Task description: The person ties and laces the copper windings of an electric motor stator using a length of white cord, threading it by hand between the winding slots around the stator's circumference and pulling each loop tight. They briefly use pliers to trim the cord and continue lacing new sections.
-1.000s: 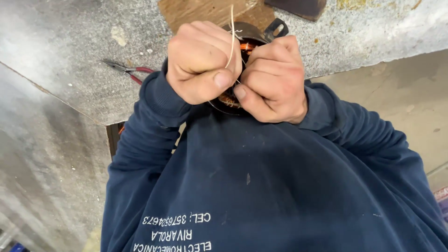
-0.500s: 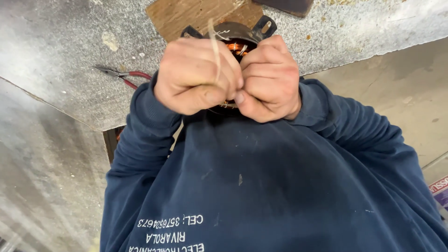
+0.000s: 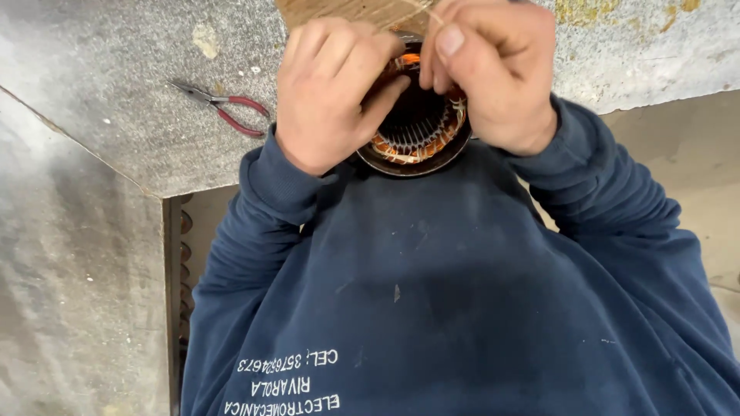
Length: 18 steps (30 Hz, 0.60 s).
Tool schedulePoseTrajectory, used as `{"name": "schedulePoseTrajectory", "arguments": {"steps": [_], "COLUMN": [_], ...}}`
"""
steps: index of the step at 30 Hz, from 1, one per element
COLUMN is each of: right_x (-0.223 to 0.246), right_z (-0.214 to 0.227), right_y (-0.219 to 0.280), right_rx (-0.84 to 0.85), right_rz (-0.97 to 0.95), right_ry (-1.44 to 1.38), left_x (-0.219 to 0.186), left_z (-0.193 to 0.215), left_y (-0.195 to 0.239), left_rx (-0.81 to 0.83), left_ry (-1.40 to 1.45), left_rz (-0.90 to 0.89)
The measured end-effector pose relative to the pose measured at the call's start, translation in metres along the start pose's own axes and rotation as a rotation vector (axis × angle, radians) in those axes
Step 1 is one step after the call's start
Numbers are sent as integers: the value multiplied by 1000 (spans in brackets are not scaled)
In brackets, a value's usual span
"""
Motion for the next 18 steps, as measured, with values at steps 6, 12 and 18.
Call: {"name": "schedulePoseTrajectory", "arguments": {"steps": [6,12,18], "right_x": [-25,-16,43], "right_z": [8,11,35], "right_y": [-7,0,0], "right_rx": [-11,10,127], "right_rz": [-32,15,10], "right_ry": [-160,-153,486], "left_x": [-12,-3,1], "left_z": [12,-3,-8], "left_y": [-23,-11,-13], "left_rx": [-7,-6,-68], "left_ry": [-77,-28,112], "left_rz": [-12,129,119]}}
Point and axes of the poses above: each hand's wrist, its own y-axis away from the middle knuckle, its own z-axis out of the back of the hand, x = y × z, the point moved 1 cm from there along -y, towards the middle knuckle, and after that the axes turned 2 degrees about y, right-handed, at the moved point
